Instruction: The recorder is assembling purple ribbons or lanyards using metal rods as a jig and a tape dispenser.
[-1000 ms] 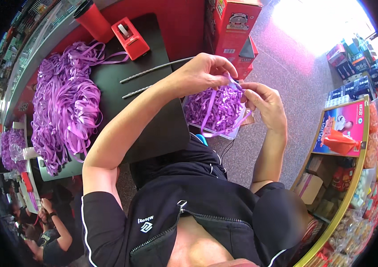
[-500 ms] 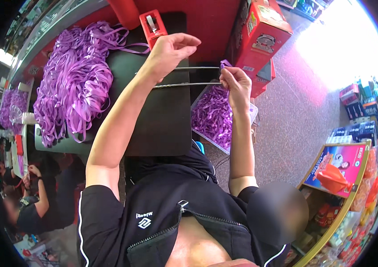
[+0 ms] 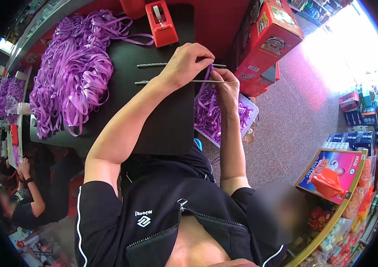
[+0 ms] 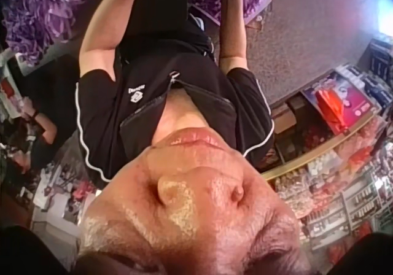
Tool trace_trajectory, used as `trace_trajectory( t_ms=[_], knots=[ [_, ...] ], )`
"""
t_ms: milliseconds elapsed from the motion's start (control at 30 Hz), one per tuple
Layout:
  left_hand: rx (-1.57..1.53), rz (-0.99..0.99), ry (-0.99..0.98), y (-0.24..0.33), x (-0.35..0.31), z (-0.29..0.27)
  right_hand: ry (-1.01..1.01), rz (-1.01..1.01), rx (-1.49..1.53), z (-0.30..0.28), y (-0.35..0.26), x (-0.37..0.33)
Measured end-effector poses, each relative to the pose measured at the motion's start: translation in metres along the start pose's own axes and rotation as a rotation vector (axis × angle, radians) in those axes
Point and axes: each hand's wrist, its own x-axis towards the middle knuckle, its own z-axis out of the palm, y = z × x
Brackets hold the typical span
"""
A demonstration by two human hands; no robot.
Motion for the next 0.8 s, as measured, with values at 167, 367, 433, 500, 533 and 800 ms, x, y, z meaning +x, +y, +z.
trace_trajectory(
  t_ms=[167,367,433,500,533,800],
  knots=[
    [0.102,0.081,-0.029,-0.014,0.002,0.006,-0.004,0.005,0.013,-0.001,0.005,-0.001],
    [0.138,0.116,-0.007,-0.016,0.000,0.010,0.104,0.004,-0.250,-0.016,-0.002,-0.002],
    [0.135,0.110,-0.008,-0.015,-0.001,0.011,0.201,-0.124,-0.431,-0.018,-0.003,0.002],
    [0.150,0.105,0.000,-0.015,-0.001,0.009,0.130,-0.209,-0.526,-0.013,-0.003,0.009],
    [0.137,0.103,-0.010,-0.016,-0.002,0.008,0.060,-0.337,-0.707,-0.011,-0.004,0.010],
    [0.153,0.125,0.002,-0.020,-0.001,0.012,0.050,-0.287,-0.750,-0.029,0.040,0.018]
  ],
)
